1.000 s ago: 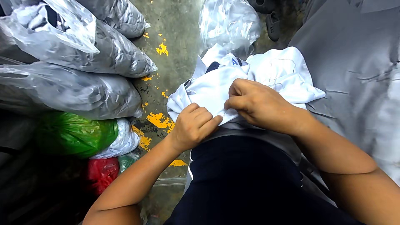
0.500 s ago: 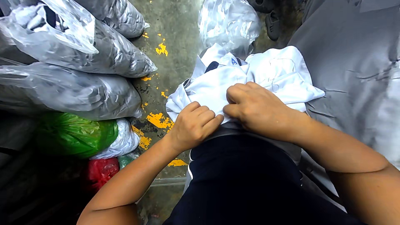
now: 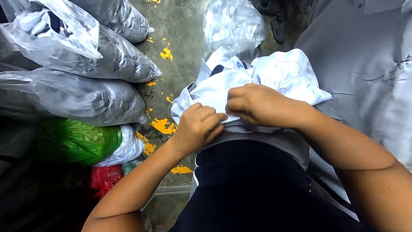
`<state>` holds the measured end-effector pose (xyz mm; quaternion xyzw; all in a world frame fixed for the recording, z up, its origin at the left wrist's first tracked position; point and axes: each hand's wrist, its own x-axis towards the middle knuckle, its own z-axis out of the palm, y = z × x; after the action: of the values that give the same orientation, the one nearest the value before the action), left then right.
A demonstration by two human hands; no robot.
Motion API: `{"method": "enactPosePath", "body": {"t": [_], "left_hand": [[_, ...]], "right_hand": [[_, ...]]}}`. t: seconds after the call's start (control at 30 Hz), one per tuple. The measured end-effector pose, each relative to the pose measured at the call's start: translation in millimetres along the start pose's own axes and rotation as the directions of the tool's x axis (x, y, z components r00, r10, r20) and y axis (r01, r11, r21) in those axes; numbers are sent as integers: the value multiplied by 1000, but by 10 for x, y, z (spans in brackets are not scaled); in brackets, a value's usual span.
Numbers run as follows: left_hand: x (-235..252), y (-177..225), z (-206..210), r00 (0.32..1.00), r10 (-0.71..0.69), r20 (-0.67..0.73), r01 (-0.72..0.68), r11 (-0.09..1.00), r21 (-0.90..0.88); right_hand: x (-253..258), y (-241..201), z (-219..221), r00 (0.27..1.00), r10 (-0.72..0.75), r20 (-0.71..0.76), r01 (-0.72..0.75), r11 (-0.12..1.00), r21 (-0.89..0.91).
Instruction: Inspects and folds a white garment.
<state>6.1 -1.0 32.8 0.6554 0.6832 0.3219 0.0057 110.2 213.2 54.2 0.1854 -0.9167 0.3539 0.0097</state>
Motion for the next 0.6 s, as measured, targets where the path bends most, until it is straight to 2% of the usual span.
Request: {"method": "enactPosePath", "body": {"t": [0.07,0.1,0.2,0.3,0.37,0.5,0.6], "left_hand": [[12,-34,-4,969,-243,49,248,959,-136],[19,-52,-12,926,-366,95,379,900,-216],[51,-91,-51,739,-618,267,669,629,-396],[62,-84,-64,626,-675,391,756,402,-516],[70,-66,-72,590,-680,437,769,308,-559],[83,-43,-39,564,-688,456,758,212,-617],[76,-12,5,554,-707,440,745,185,-641]], "right_hand": [[-19,63,-55,990,126,-66,-131,988,-81],[-33,90,-94,974,187,-129,-203,971,-127],[-128,151,-188,902,263,-344,-332,930,-160],[-233,87,-86,848,222,-482,-297,951,-86],[-252,11,93,848,159,-506,-210,977,-45],[-179,-57,497,862,59,-503,-82,996,-24],[-88,-25,706,840,-27,-542,-17,997,-76]]}}
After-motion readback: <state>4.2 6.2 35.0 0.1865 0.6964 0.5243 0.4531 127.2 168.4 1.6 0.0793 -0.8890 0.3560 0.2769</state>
